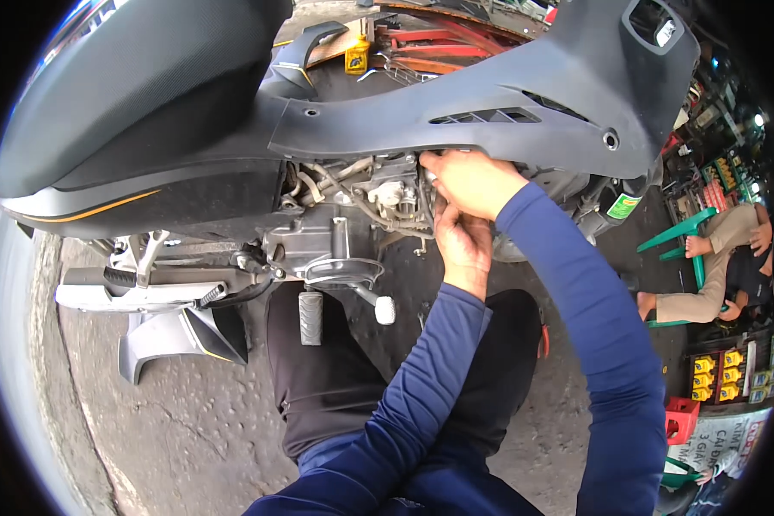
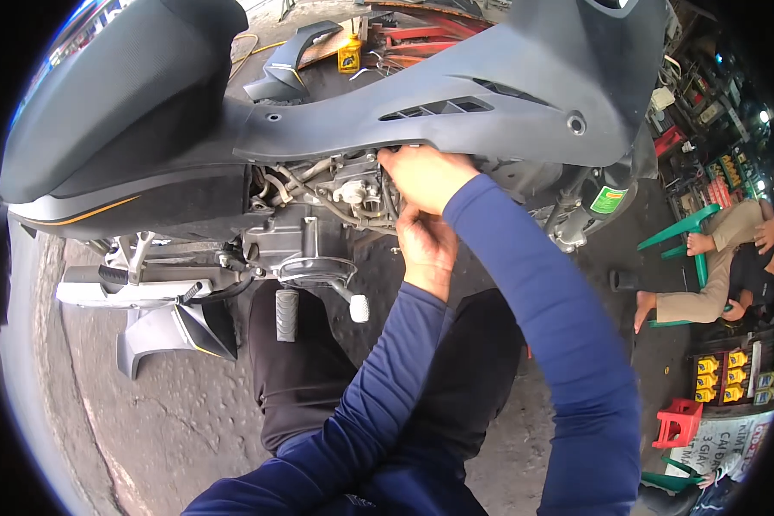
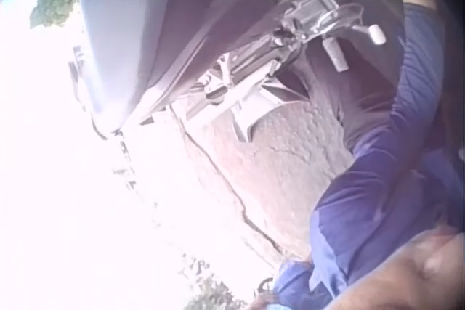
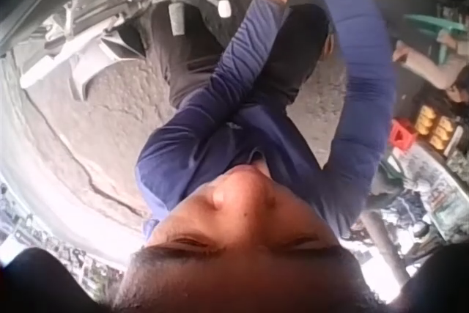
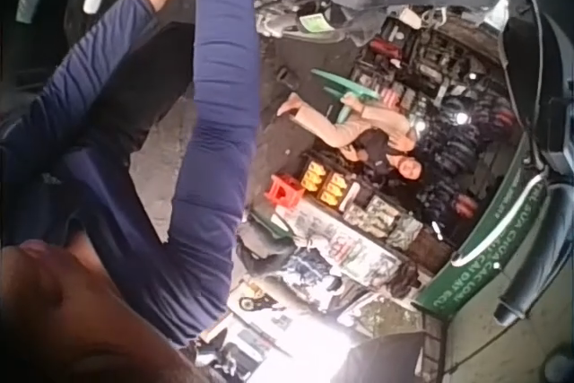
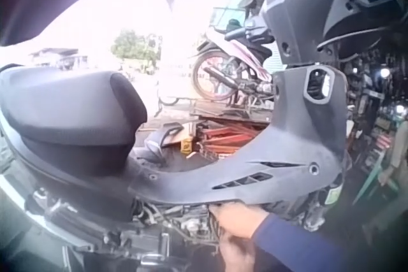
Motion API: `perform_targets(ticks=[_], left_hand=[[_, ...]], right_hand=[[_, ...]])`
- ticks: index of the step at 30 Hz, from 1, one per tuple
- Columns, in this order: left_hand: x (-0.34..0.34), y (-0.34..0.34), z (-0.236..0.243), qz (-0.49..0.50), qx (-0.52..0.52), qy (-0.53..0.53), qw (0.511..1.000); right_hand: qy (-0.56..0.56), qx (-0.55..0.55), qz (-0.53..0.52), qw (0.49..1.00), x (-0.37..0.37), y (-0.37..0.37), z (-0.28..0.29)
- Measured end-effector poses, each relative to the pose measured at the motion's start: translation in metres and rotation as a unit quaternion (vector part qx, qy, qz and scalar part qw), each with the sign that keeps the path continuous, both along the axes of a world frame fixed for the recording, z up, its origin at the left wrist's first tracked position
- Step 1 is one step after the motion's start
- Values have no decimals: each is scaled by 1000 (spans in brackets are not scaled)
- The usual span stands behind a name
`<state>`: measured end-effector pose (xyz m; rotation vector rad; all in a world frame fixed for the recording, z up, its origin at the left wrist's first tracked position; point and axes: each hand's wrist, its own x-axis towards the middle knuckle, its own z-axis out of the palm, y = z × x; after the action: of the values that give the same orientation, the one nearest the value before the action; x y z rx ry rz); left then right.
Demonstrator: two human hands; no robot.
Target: Removing and adjusting internal components of a motorcycle engine using hand tools.
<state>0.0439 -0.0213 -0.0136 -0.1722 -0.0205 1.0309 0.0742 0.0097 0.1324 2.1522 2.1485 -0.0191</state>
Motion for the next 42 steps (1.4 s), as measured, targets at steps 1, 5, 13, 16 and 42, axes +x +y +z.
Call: perform_targets(ticks=[1, 5, 13, 16, 42], left_hand=[[0, 1, 1, -18, -22, 6, 1000], [-6, 4, 9, -40, -30, 45, 998], [-16, 1, 30, -1, -1, 46, 999], [-16, 1, 32, 7, -16, 50, 999], [-72, -26, 38, -81, 187, 364, 909]], right_hand=[[-22, -3, -3, 1000, -1, 0, -1], [-8, -16, -16, 1000, -4, -1, -1], [4, -6, -11, 1000, -10, -3, 10], [21, 14, -14, 1000, -9, -3, 10], [-91, 68, -60, 992, -80, -69, 23]])
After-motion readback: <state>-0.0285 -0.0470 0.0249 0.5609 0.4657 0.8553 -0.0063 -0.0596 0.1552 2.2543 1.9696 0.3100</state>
